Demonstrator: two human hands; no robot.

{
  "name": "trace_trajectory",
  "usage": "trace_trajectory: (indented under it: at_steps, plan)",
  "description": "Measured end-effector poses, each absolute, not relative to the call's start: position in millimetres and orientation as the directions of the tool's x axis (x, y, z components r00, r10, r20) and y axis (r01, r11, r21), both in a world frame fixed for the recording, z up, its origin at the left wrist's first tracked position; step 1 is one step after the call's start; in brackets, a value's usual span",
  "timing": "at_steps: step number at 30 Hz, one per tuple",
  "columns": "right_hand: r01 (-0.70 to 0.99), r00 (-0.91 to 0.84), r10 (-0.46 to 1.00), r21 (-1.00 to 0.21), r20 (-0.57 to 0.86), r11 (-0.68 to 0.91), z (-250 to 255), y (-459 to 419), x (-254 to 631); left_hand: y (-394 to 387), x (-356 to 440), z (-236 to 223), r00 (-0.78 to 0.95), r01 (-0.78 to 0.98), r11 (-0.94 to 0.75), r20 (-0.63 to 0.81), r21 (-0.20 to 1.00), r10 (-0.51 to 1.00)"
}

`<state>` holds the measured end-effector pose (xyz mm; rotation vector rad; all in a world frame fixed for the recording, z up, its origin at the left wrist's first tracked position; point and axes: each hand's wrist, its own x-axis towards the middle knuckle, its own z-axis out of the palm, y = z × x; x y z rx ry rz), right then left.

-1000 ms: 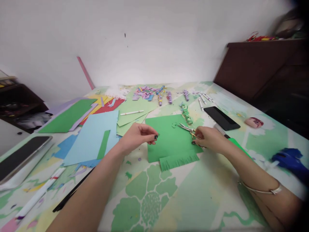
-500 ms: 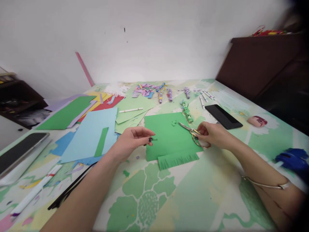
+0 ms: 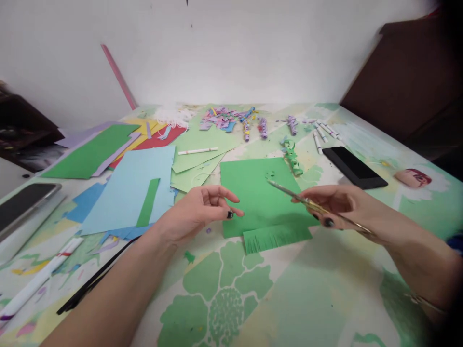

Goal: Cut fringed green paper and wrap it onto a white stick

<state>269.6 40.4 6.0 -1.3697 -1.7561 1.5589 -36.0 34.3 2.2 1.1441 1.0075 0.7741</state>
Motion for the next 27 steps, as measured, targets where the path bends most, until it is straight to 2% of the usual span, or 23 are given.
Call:
trace_trajectory:
  at_steps: [3,10,20,27]
  plan:
    - [0.325,-0.582,0.736,-0.929,-0.346,-0.179,7,27,251,33,-35,3,0.422,-0.084,0.307,-0.246,0.948,0.873]
    - [0.415,-0.608,0.690,-0.898,-0.393,-0.146,2,14,231,28,-31,4,0.533,-0.218,0.474,-0.303,0.853,0.790]
    - [0.434,-0.619,0.616,-0.866,-0.488,-0.250,-3,13,231,25,-26,5,0.586,-0.207,0.545,-0.344,0.812,0.734]
    - [0.464,-0.608,0.616,-0.854,-0.501,-0.236,-8,12,229,25,-22,4,0.558,-0.157,0.540,-0.377,0.827,0.739]
